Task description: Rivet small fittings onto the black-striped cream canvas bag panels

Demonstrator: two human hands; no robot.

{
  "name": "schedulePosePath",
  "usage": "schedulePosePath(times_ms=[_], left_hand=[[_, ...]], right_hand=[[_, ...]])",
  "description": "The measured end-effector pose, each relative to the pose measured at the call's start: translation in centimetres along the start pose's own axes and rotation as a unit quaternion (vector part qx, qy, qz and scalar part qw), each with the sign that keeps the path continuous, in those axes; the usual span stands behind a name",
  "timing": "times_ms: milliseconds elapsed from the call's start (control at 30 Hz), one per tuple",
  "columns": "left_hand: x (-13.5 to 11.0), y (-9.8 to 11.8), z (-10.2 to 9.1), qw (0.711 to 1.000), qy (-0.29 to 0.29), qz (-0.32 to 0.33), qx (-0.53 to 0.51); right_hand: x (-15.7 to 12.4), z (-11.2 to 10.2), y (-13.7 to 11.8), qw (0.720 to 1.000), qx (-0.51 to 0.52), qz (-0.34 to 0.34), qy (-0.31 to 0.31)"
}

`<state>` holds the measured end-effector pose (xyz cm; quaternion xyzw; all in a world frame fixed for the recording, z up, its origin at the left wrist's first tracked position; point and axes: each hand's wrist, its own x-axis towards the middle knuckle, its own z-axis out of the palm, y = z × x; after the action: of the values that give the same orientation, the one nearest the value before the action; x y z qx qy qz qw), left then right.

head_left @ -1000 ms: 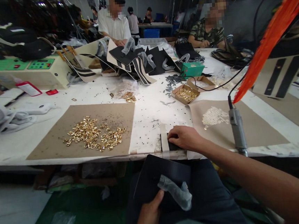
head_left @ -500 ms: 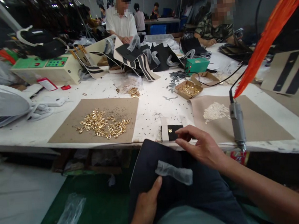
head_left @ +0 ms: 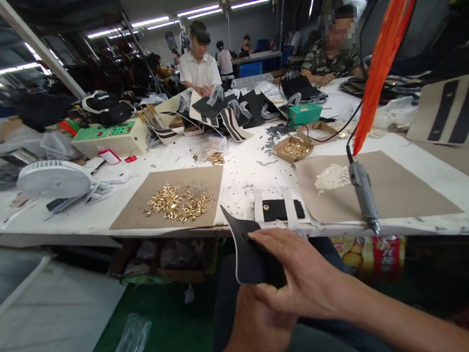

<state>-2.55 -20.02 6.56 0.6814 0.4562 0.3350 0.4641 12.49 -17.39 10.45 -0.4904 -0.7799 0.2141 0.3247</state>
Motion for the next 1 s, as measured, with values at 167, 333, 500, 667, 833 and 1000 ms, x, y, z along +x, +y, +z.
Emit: schedulePosePath(times_ms=[167, 333, 500, 667, 833, 1000], left_hand=[[0.5, 0.6, 0.4, 0.999, 0.052, -0.013, 0.008], [4.0, -1.3, -2.4, 0.988, 0.153, -0.013, -0.027], [9.0, -2.6, -3.4, 0.958, 0.067, -0.081, -0.268], [9.8, -4.8, -0.4, 0.936, -0.005, -0.206, -0.284], [11.3, -5.5, 0.0, 0.951, -0.006, -0.233, -0.202], [16.3, -4.7, -3.0, 0.974, -0.03, -0.208, -0.082]], right_hand=[[-0.2, -2.3, 1.6, 0.991, 0.136, 0.002, 0.008], [0.2, -5.2, 4.0, 0.906, 0.358, 0.217, -0.068], [0.9, -4.5, 6.8, 0.804, 0.498, 0.315, -0.08], [0.3, -2.2, 9.8, 0.868, 0.376, 0.314, -0.074], [1.0, -0.4, 10.8, 0.929, 0.201, 0.309, 0.021], [4.7, 0.3, 12.1, 0.936, 0.091, 0.334, 0.057]])
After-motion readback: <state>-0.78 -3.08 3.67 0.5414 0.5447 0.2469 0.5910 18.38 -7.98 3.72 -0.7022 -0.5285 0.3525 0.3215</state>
